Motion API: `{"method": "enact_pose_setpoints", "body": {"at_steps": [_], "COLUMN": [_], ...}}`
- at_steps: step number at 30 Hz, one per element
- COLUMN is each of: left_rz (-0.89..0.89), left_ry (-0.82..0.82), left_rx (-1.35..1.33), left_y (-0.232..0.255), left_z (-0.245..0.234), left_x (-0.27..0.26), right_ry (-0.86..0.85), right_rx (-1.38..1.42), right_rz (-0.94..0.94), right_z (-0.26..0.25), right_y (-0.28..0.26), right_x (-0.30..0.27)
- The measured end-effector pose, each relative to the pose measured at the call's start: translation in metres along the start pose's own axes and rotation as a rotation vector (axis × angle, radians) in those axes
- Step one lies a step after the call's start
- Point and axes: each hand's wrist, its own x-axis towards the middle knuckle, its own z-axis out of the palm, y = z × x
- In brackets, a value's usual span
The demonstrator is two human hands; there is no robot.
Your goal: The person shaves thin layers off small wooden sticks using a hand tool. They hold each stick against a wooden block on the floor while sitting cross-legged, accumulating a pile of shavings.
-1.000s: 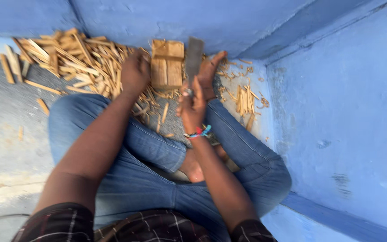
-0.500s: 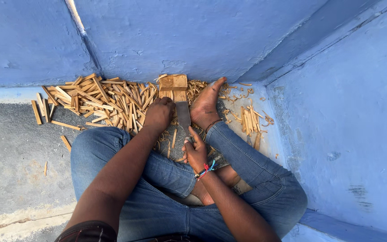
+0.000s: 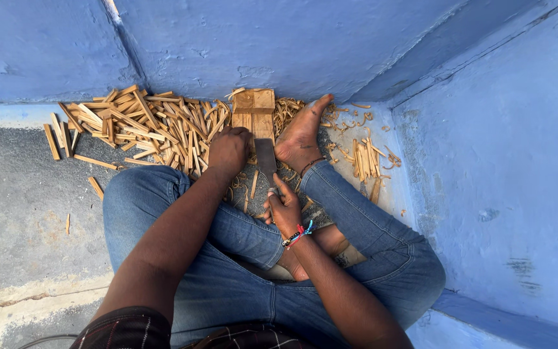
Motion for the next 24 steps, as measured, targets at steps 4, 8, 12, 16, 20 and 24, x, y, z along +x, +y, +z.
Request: {"method": "enact_pose_setpoints", "body": {"at_steps": [4,8,12,16,20,24], "left_rz": [0.081,0.340,0.521,0.510,0.521,0.498], "left_ry": [0.119,0.035,-0.392,-0.372,-0.330,-0.354], "left_rx": [0.011,-0.362,-0.319,-0.274,-0.261,-0.270], "left_y": [0.011,0.031,0.054,0.054,0.049,0.050], "left_z": [-0.013,-0.018,-0.006,0.008,0.012,0.011], "left_x": [-0.003,-0.011,-0.027,-0.030,-0.024,-0.018], "right_ry": [0.027,0.012,-0.022,-0.029,-0.009,0.028], "right_rx": [0.045,-0.049,-0.048,-0.032,-0.008,-0.022], "right_rz": [0.066,0.063,0.028,0.042,0.019,0.051], "right_z": [0.003,0.004,0.009,0.009,0.013,0.014], "right_y": [0.002,0.011,0.026,0.034,0.033,0.027], "right_x": [-0.005,-0.014,-0.022,-0.020,-0.016,-0.013]}}
